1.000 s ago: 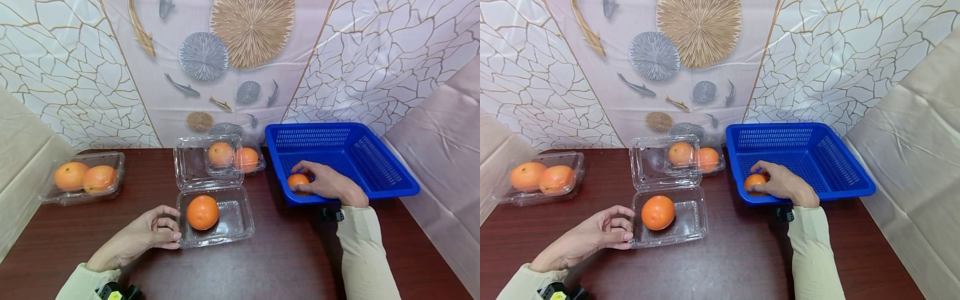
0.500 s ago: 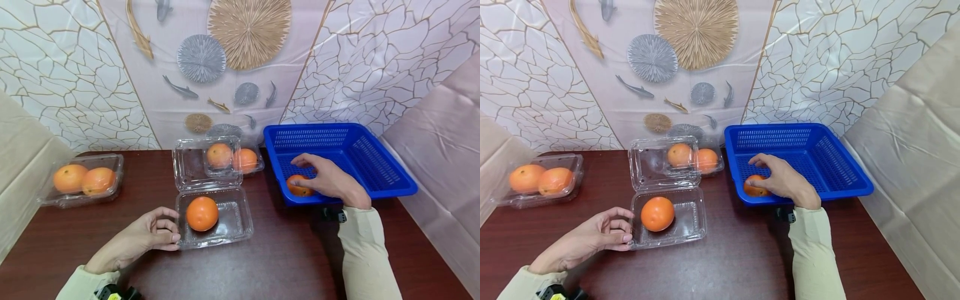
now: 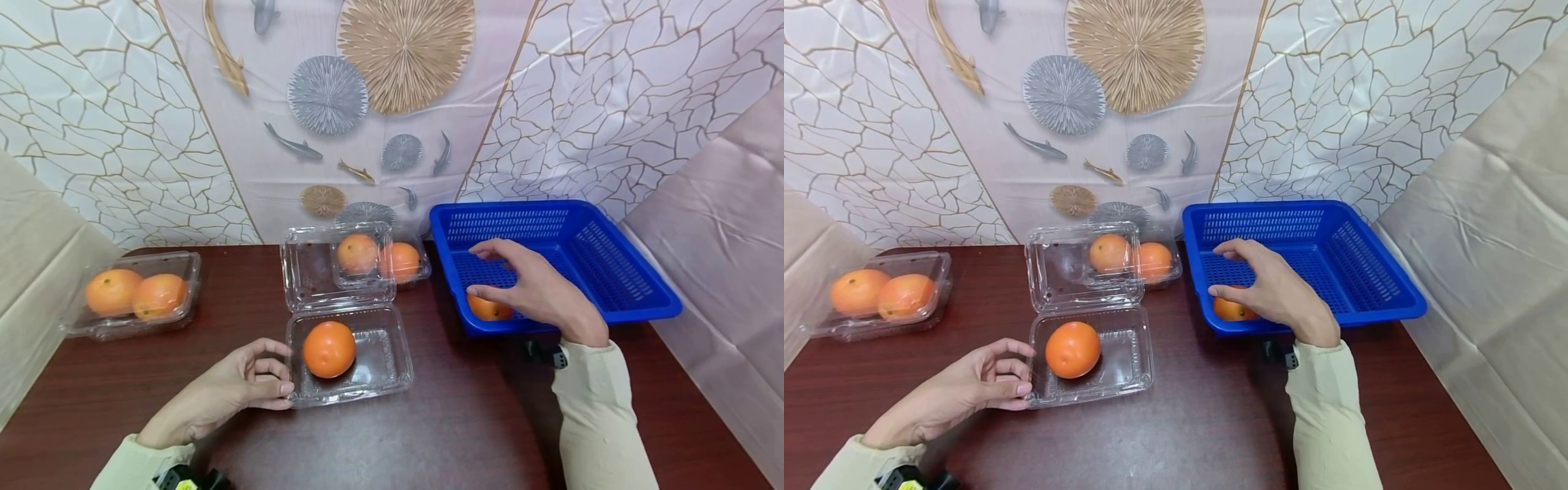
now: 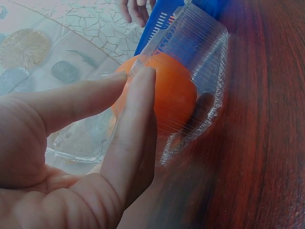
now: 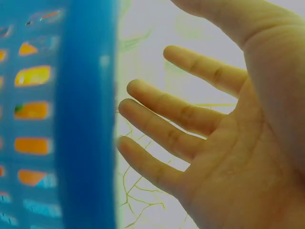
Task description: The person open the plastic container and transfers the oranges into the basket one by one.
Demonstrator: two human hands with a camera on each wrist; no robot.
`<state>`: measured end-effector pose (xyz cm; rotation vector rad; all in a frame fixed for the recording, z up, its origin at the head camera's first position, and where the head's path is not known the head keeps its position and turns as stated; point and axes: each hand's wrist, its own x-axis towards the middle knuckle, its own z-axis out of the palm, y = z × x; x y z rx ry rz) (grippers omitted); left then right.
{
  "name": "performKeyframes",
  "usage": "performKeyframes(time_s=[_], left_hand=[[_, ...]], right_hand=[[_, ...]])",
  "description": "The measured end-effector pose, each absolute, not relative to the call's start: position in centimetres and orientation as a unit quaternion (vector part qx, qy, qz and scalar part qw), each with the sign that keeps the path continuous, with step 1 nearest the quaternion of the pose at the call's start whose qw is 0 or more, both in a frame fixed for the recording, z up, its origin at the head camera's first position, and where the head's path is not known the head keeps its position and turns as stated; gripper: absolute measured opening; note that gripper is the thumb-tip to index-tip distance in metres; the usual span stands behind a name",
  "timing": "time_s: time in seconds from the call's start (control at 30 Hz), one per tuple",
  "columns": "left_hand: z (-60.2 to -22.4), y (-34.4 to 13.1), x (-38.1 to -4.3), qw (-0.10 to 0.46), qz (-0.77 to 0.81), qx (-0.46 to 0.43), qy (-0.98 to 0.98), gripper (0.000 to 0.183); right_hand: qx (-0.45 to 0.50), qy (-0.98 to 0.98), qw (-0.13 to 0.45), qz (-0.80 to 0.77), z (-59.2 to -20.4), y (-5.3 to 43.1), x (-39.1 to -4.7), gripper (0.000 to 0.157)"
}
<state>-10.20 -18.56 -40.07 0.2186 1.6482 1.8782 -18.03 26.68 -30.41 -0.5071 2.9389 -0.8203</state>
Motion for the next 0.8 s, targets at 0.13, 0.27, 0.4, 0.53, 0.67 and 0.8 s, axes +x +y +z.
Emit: performKeyframes(time_s=[0.13,0.27,0.4,0.53,0.67,0.8], left_hand=[[-40.1,-18.6,-10.2,0.311,0.711,0.083,0.625,0.051],[-40.1,-18.6,-10.2,0.310,0.711,0.085,0.625,0.053],[-40.2,-18.6,-10.2,0.309,0.712,0.087,0.624,0.052],[-40.2,-18.6,-10.2,0.309,0.713,0.088,0.624,0.050],[-40.3,-18.6,-10.2,0.310,0.713,0.089,0.623,0.049],[-40.3,-18.6,-10.2,0.310,0.714,0.090,0.621,0.049]], right_hand=[[-0.172,0.949,0.010,-0.265,-30.1,26.3,-17.8,0.064],[-0.186,0.945,-0.009,-0.269,-30.0,25.8,-17.6,0.062],[-0.201,0.940,-0.023,-0.275,-29.9,25.2,-17.4,0.061],[-0.219,0.936,-0.031,-0.274,-29.9,24.6,-17.3,0.061],[-0.229,0.934,-0.043,-0.269,-30.0,24.0,-17.2,0.061],[-0.241,0.932,-0.051,-0.264,-29.9,23.2,-17.0,0.061]])
